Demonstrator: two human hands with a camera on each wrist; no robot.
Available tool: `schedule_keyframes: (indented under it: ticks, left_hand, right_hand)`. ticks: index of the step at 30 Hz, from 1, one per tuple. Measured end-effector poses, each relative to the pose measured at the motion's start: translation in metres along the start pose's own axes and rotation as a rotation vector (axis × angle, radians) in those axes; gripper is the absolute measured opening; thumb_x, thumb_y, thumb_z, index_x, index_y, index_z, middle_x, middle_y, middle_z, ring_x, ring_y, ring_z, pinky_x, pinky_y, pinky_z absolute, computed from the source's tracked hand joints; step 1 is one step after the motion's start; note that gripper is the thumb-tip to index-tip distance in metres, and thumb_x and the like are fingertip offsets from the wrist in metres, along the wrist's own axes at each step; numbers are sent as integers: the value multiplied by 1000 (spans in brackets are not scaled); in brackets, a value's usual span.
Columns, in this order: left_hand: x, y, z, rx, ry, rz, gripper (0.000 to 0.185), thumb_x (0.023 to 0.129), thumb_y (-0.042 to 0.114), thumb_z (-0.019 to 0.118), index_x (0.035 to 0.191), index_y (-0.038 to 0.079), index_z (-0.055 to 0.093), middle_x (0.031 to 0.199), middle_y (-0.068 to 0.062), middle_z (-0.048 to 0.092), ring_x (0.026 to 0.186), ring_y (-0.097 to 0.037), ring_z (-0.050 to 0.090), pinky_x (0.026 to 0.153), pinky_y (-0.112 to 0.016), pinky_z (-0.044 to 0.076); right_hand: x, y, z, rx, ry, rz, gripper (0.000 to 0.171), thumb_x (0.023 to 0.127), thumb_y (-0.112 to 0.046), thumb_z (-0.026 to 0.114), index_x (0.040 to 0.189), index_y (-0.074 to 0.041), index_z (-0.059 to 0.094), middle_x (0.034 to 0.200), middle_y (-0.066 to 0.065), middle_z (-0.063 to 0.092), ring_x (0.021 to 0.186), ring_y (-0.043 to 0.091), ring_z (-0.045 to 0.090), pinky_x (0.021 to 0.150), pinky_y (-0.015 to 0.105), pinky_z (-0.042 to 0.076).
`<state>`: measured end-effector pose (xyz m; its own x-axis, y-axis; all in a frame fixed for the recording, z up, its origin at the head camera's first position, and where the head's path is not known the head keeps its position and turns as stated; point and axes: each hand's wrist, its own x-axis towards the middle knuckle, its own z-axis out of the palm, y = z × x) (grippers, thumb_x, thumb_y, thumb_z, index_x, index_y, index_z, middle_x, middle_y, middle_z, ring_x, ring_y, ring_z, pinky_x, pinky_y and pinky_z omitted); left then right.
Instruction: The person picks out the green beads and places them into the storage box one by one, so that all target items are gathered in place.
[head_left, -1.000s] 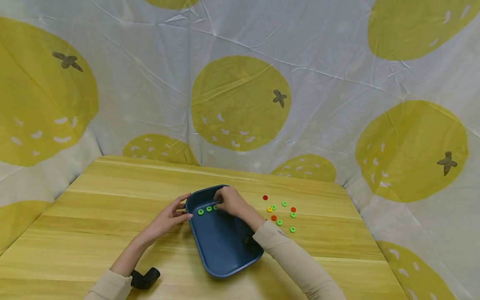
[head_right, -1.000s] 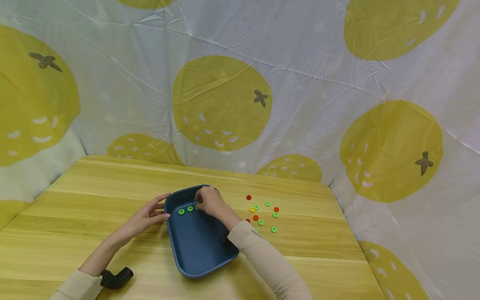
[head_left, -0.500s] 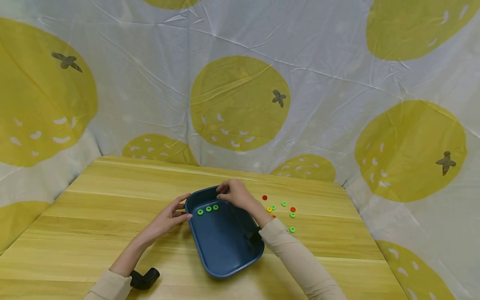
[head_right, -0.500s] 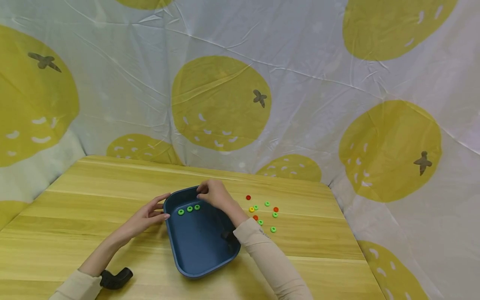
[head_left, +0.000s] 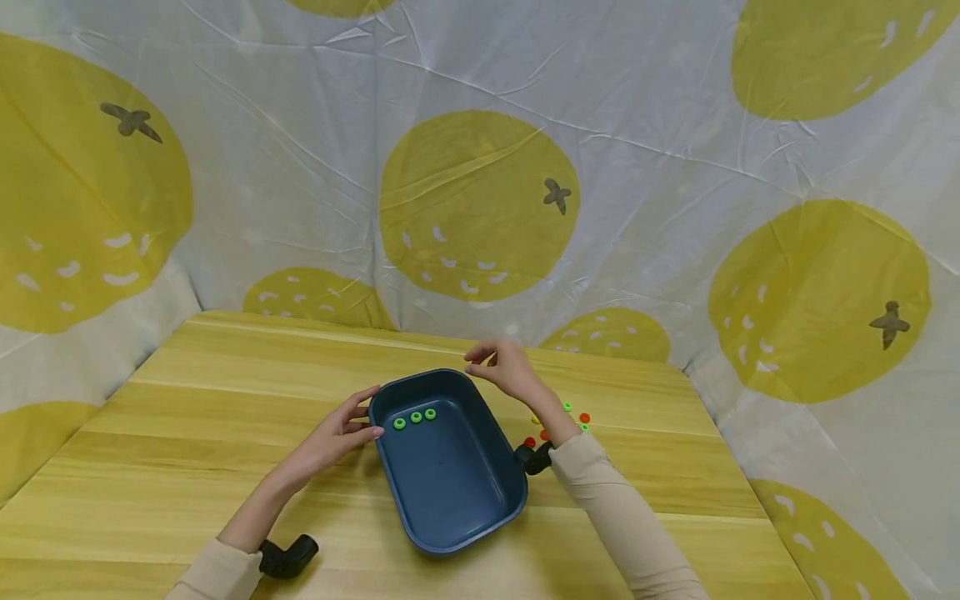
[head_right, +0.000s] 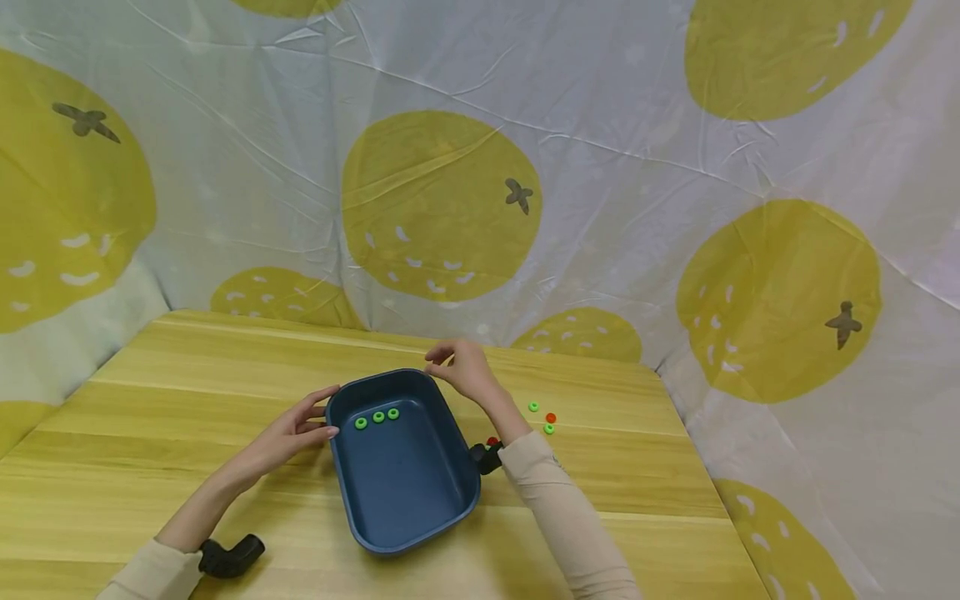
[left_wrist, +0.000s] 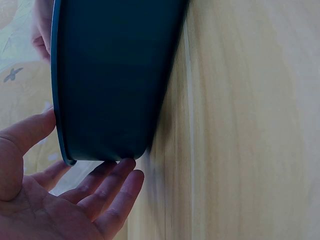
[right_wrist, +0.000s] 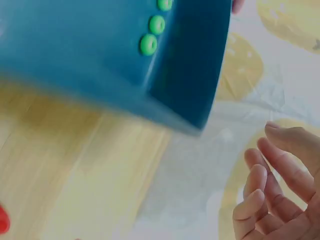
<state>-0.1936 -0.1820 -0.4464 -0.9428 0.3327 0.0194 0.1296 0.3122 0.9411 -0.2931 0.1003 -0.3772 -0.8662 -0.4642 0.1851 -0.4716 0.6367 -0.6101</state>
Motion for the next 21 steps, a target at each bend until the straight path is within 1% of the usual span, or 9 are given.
schedule_keyframes:
  ticks: [3,7,11,14,16,21]
  left_hand:
    - [-1,0,0,-2,-1,0,67,94,22,56,149,8,20,139,-34,38,120,-45,50,95,-49,46]
    - [-1,0,1,-5,-1,-2,67,95,21,56,149,7,19,140,-34,36,122,-46,48,96,-50,45]
    - [-2,-1,1,-6,-2,-5,68,95,22,56,149,7,19,140,-34,35,123,-47,46,95,-46,47]
    - [-2,-1,1,-7,-2,-4,68,95,22,56,149,7,19,140,-34,35,123,-46,46,94,-43,48]
    - [-1,0,1,-7,0,-3,68,95,22,56,149,7,19,140,-34,35,123,-46,46,93,-42,48]
    - [-1,2,0,-4,-1,-4,68,95,23,56,150,7,19,140,-34,35,122,-45,46,94,-44,47]
  right_hand:
    - [-5,7,-6,4,22,22,15,85,-15,69,97,-7,73,91,9,72,79,21,63,68,25,50]
    - [-13,21,-10,-10,35,41,14,84,-14,69,96,-7,73,91,9,72,77,18,62,67,23,49]
    - [-22,36,-13,28,19,96,15,85,-13,69,98,-5,72,92,12,70,65,25,62,55,23,48]
    - [-30,47,-17,48,14,130,15,86,-12,68,98,-4,71,92,14,69,62,29,61,51,25,48]
    - [-35,55,-20,35,19,135,15,86,-12,67,98,-4,71,91,14,69,64,29,62,54,26,49]
    - [-46,73,-25,-31,48,150,13,85,-12,69,95,-4,72,87,11,71,75,25,65,64,27,51]
